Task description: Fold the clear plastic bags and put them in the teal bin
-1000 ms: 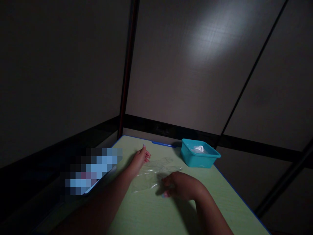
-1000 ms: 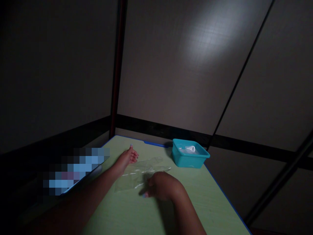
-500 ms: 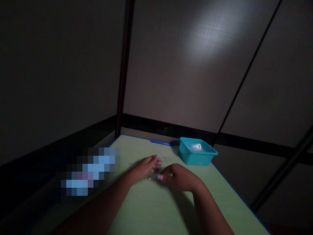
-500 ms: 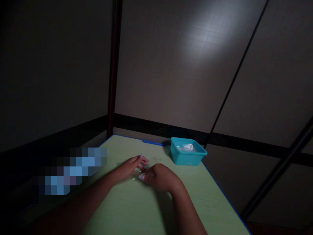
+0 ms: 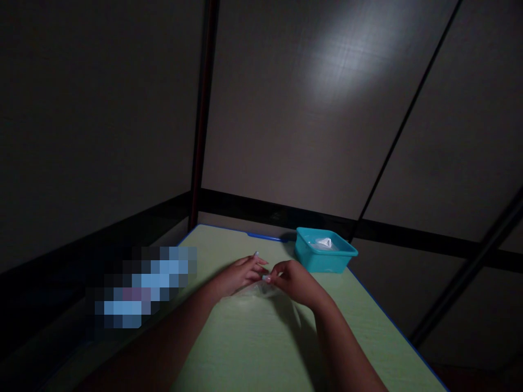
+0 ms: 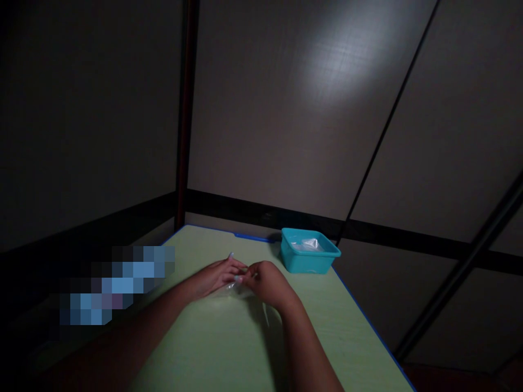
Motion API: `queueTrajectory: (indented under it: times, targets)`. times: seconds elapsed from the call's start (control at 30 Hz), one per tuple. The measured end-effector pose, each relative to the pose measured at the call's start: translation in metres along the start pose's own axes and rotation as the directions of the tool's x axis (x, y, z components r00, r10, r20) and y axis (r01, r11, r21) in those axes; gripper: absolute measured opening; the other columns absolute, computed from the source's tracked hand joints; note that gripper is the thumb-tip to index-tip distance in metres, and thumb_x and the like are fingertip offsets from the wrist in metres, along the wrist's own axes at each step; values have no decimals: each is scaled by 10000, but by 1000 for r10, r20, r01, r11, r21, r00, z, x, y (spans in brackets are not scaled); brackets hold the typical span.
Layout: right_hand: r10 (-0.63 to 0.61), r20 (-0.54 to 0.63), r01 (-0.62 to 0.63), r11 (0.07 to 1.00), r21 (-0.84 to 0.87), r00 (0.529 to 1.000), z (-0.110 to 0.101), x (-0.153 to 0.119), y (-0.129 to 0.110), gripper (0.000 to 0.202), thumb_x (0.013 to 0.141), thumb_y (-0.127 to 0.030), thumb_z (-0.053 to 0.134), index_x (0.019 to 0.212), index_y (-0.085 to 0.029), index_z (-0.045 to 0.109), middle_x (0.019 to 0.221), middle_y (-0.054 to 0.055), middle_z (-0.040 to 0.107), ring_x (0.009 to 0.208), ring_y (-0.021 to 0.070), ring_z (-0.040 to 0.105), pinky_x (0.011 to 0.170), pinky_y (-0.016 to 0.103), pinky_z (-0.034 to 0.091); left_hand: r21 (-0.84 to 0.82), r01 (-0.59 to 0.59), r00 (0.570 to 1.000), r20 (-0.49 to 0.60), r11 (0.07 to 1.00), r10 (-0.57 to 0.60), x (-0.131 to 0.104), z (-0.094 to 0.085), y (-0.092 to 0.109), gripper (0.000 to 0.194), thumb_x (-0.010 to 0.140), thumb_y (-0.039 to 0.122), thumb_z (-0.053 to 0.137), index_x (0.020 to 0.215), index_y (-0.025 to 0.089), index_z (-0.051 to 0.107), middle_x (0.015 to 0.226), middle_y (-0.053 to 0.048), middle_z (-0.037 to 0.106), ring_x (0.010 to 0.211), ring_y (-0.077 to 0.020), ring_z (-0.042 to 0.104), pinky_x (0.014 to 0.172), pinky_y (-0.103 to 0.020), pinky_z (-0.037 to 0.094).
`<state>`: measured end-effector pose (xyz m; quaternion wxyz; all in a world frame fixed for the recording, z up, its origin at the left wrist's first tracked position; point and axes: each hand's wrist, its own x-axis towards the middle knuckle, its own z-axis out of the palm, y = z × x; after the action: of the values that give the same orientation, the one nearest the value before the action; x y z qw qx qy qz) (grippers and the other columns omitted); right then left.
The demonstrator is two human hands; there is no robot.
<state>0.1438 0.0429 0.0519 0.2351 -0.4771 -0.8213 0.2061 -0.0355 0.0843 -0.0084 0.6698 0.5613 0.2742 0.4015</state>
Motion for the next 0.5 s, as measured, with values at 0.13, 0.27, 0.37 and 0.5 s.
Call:
queueTrajectory:
  times: [0.13, 0.27, 0.37, 0.5]
  targets:
    - [57, -28, -59, 995, -75, 998, 2, 4, 9, 246, 742, -366, 582, 700, -139, 668, 628, 35, 647, 557, 115, 522, 506, 200, 334, 5, 26, 996, -81, 1000, -25, -3, -6, 13, 509, 761, 601, 485, 1027, 175, 568, 1026, -104, 622, 807, -191, 626, 796, -359, 451]
    - [89, -62, -94, 993, -69, 994, 4, 8, 19, 139, 714, -269, 593, 716, -145, 655, 645, 32, 660, 573, 122, 560, 516, 199, 353, 85, 91, 991, -110, 992, -82, -9, -8, 24, 541, 739, 617, 491, 1005, 155, 583, 992, -108, 640, 826, -203, 620, 797, -350, 449]
    - [89, -87, -96, 993, -75, 992, 4, 10, 22, 85, 691, -173, 570, 706, -151, 651, 661, 26, 668, 594, 122, 579, 537, 195, 370, 109, 63, 996, -63, 992, -56, -14, -6, 26, 548, 735, 601, 513, 1037, 149, 581, 983, -109, 645, 851, -212, 617, 813, -354, 441]
    - [89, -118, -101, 989, -106, 989, 2, 12, 26, 125, 671, -100, 539, 682, -154, 651, 676, 24, 671, 600, 118, 598, 555, 189, 392, 46, 81, 995, 46, 996, -83, -20, -1, 29, 558, 734, 547, 564, 1174, 207, 513, 1121, -111, 601, 911, -230, 614, 820, -378, 437]
